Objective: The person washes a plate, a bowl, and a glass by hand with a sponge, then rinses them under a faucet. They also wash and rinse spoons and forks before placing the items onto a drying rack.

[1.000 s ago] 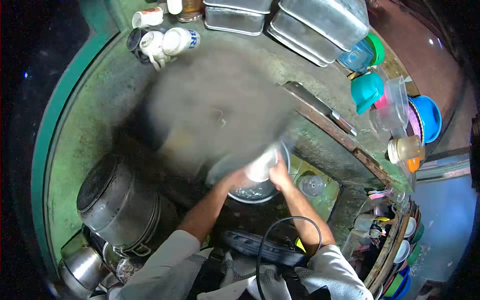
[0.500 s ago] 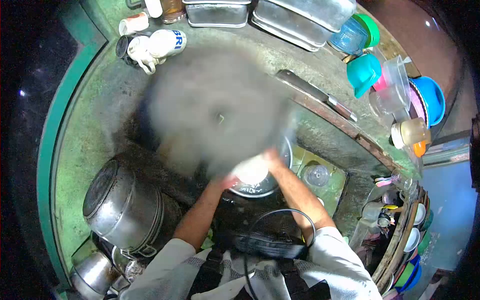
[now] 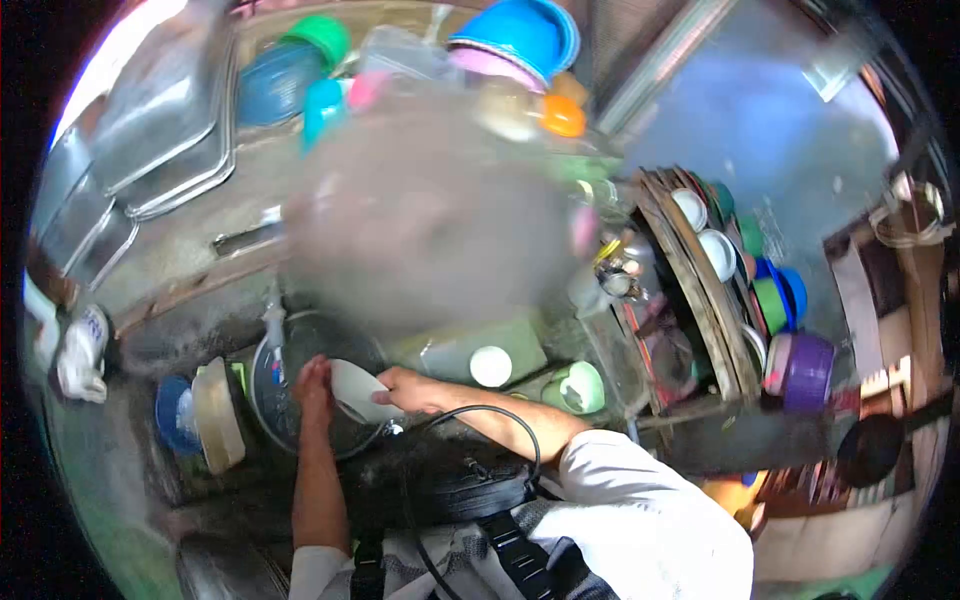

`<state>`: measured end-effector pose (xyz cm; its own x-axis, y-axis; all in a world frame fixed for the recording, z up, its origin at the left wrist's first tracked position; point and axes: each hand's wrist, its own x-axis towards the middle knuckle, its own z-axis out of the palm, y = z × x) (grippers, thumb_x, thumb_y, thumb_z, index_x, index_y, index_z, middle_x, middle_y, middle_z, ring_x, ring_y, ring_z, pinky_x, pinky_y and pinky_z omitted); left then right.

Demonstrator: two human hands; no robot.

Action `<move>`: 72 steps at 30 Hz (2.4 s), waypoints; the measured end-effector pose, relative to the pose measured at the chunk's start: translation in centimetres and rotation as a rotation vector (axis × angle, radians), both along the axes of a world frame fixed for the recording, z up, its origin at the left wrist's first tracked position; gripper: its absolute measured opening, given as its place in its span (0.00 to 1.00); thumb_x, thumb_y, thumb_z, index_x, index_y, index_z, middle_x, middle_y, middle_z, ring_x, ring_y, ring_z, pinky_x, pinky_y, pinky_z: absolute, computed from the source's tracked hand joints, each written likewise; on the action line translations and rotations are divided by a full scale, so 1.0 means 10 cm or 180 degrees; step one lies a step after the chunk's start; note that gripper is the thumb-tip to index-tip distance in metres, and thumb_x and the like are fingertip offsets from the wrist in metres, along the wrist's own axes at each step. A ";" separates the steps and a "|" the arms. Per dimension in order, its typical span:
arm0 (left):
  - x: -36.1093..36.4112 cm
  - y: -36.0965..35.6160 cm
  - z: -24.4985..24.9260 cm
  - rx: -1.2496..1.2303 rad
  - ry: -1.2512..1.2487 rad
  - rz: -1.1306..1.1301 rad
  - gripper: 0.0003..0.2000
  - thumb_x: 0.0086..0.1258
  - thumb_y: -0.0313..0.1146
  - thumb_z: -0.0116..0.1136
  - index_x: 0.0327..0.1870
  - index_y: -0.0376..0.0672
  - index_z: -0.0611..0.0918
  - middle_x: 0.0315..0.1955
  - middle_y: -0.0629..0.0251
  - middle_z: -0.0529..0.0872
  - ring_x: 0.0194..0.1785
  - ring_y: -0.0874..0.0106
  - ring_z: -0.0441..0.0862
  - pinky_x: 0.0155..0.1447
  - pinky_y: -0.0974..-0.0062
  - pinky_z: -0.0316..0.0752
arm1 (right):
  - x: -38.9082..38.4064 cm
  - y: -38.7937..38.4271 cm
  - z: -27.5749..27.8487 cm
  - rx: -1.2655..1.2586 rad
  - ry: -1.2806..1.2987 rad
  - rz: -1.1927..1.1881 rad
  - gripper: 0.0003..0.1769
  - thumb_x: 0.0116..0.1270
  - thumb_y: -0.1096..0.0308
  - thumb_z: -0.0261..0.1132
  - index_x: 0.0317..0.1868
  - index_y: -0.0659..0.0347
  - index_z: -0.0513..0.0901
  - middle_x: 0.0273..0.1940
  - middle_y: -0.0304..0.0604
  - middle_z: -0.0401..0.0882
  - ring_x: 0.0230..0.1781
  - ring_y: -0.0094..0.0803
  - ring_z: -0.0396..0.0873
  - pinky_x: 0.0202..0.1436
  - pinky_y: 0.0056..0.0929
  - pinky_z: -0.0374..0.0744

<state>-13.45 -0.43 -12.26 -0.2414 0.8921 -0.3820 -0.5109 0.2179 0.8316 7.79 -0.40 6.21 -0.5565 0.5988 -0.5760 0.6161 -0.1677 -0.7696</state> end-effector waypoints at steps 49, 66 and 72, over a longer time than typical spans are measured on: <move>2.10 -1.89 0.69 -0.1313 0.2207 0.0843 0.12 0.71 0.44 0.54 0.32 0.45 0.76 0.21 0.74 0.75 0.21 0.83 0.67 0.23 0.83 0.62 | 8.12 2.56 0.28 0.1009 0.4492 -0.3238 0.26 0.73 0.55 0.48 0.62 0.66 0.65 0.65 0.51 0.62 0.65 0.42 0.63 0.70 0.42 0.61; 3.31 0.21 -2.08 -0.0918 0.3252 -0.2683 0.21 0.55 0.46 0.62 0.46 0.42 0.81 0.42 0.51 0.85 0.46 0.59 0.83 0.49 0.65 0.78 | 7.00 -2.54 -0.34 0.0357 -0.0380 -0.4194 0.17 0.70 0.53 0.58 0.43 0.61 0.75 0.28 0.39 0.75 0.23 0.26 0.71 0.25 0.25 0.69; 3.22 -0.05 -1.59 -0.0955 0.2499 -0.2456 0.23 0.53 0.37 0.62 0.51 0.42 0.76 0.43 0.50 0.81 0.49 0.57 0.79 0.52 0.63 0.74 | 6.58 -2.93 -0.34 -0.0687 0.1241 -0.5311 0.14 0.71 0.55 0.56 0.42 0.59 0.73 0.27 0.44 0.75 0.20 0.31 0.72 0.22 0.26 0.71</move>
<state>18.79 -0.90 -28.17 0.0652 0.8044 -0.5905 0.4838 0.4921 0.7237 73.59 -29.66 2.81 0.4196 0.5655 -0.7100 -0.5183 -0.4929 -0.6989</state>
